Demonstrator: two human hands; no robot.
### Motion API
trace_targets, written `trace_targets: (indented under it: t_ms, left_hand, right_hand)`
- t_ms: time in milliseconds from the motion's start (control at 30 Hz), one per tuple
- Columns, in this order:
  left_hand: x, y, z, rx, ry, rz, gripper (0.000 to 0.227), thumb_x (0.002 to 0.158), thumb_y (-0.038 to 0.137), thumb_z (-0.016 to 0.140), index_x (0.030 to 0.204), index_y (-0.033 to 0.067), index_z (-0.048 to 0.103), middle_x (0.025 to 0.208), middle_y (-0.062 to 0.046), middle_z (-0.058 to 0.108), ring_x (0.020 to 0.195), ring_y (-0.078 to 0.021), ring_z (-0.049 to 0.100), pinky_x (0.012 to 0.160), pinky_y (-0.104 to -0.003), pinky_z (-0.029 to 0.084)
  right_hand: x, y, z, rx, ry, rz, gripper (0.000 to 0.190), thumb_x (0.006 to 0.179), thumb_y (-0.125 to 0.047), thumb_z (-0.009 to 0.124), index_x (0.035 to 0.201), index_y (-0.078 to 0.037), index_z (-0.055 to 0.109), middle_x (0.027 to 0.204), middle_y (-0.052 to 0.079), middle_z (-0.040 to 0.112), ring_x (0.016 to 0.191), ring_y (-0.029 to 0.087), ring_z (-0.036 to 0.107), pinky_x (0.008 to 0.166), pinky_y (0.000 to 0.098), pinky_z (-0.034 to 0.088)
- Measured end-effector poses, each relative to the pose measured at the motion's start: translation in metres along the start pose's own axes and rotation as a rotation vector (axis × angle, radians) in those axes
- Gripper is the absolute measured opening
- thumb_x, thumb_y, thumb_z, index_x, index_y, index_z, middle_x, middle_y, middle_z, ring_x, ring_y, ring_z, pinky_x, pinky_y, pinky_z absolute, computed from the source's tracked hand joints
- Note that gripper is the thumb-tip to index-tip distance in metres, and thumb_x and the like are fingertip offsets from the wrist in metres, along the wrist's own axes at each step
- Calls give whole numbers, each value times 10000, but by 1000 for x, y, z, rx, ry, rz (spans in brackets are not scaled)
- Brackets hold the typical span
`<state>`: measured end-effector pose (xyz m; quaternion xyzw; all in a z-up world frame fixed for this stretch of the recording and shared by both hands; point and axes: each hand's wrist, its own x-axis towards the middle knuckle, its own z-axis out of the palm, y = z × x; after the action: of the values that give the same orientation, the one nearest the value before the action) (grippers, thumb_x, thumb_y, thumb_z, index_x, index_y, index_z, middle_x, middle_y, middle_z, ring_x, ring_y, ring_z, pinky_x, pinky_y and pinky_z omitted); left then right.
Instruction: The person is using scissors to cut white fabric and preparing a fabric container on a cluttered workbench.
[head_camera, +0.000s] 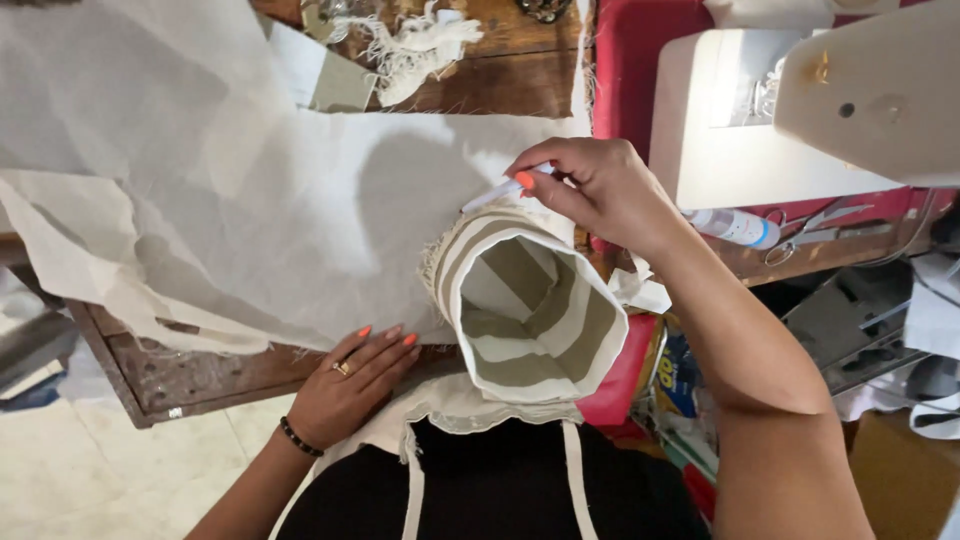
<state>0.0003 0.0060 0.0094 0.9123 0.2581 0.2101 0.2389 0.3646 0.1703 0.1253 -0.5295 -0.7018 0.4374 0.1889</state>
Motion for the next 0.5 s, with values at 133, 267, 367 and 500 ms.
trace_targets:
  t_ms: [133,267,367,500]
  left_hand:
    - [-6,0,5,121,-124,1,415,1070,108,455,1480,106,518,1570,-22,476,1443,-206,465,1195,-460,379]
    - [-18,-2,16,177,-137,40,405,1045,125,572,1447,101,526,1516,-19,531,1424,-202,482,1166,-476,434]
    - [-37,-7,28,17,-80,-14,227,1053,189,498,1138,89,683,1338,-102,628,1247,-330,605,1117,-567,447]
    - [-70,-18,38,69,-112,1,225,1031,220,523,1093,70,679,1151,-105,671,1166,-318,622,1125,-570,450]
  right_hand:
    - [-22,19,-11,-138,105,-32,259,1078,-276,567,1110,-73,725,697,-7,627,497,101,430,555,269,391]
    - [-31,33,-2,-54,193,-73,352,1073,-302,508,1136,-38,731,985,67,790,525,100,618,520,260,523]
    - [-36,44,6,11,177,-149,244,1070,-218,539,1179,-52,680,1076,69,767,709,187,696,689,361,566]
    - [-56,54,3,-9,233,-170,234,1072,-179,531,1149,-20,684,984,89,760,739,214,727,734,378,602]
